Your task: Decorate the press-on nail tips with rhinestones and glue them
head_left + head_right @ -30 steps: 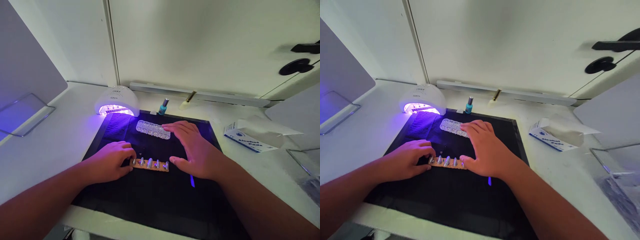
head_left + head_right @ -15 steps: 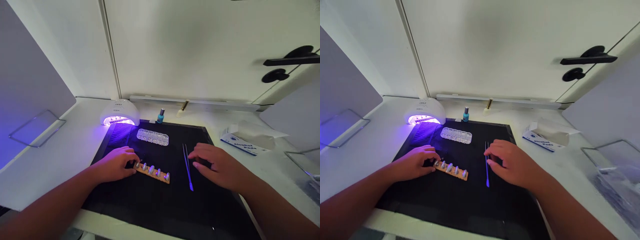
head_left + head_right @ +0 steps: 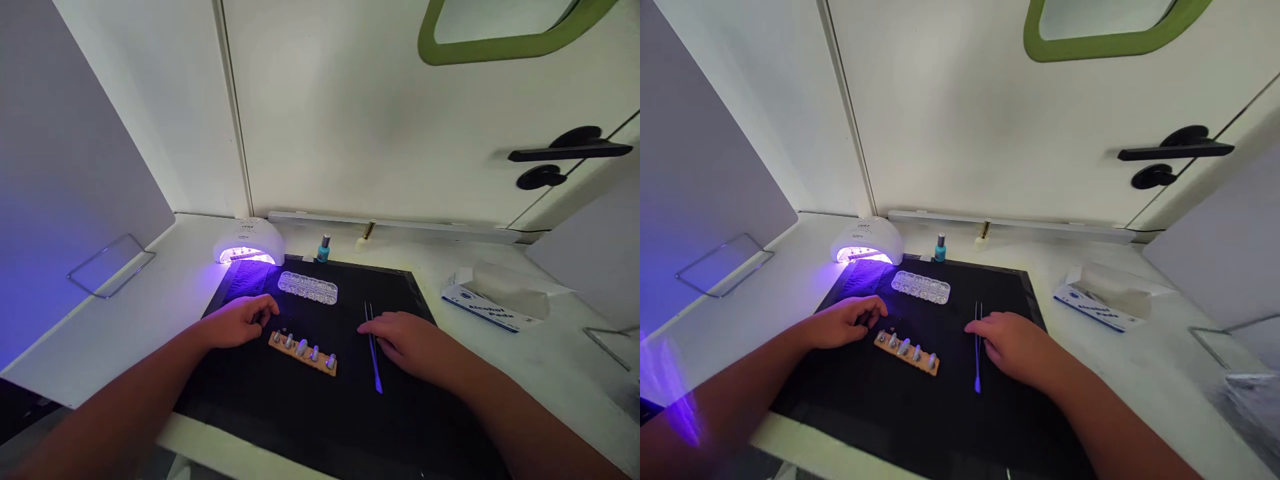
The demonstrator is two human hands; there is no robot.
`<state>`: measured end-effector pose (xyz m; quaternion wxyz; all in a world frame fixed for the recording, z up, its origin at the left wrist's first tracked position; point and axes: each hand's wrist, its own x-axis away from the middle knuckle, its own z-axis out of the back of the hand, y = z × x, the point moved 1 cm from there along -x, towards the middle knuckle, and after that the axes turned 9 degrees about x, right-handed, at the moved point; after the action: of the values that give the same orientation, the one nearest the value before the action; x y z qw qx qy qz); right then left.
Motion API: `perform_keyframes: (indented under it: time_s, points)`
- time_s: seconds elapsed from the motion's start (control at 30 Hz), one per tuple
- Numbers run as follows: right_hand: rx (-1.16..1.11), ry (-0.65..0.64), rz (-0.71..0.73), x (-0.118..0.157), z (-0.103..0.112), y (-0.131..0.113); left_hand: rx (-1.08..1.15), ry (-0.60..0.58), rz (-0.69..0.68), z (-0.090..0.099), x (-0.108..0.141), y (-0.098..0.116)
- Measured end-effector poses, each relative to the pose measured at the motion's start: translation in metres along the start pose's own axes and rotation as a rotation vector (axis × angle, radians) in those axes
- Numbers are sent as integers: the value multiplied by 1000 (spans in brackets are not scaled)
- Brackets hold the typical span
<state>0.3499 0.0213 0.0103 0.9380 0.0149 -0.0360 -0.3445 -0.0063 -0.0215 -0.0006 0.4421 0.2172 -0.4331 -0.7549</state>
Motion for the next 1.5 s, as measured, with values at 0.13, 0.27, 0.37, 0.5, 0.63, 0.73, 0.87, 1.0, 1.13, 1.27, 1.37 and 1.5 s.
perform_keyframes:
  time_s: [0.13,0.27,0.37,0.5,0.63,0.73,0.87,1.0,1.13,1.27,1.37,1.5]
  points:
    - [55,5,39,-5,-2,4,121,78,-30,-3,-3,-11]
    - [112,62,72,-6,0,3,280,144,-62,1,-5,-27]
    - [135,123,81,-6,6,3,394,194,-66,7,-7,-40]
    - [110,251,54,2,18,12,502,202,-60,12,-5,-49]
    - [-8,455,-42,13,20,27,557,214,-46,15,-2,-51]
    - [-167,594,-134,18,11,32,560,239,-18,14,-4,-49]
    - [-452,704,-234,21,-6,28,505,283,17,6,-1,-36]
    - [-732,782,-293,18,-15,21,394,278,26,9,11,7]
    - [-976,854,-309,13,-9,12,219,196,9,26,0,57]
    - [-1184,887,-375,6,0,8,-4,133,-14,32,-48,66]
    - [-1306,859,-421,3,3,8,-179,60,-82,26,-79,50]
    - [-1404,820,-451,3,3,9,-367,-20,-143,22,-85,24]
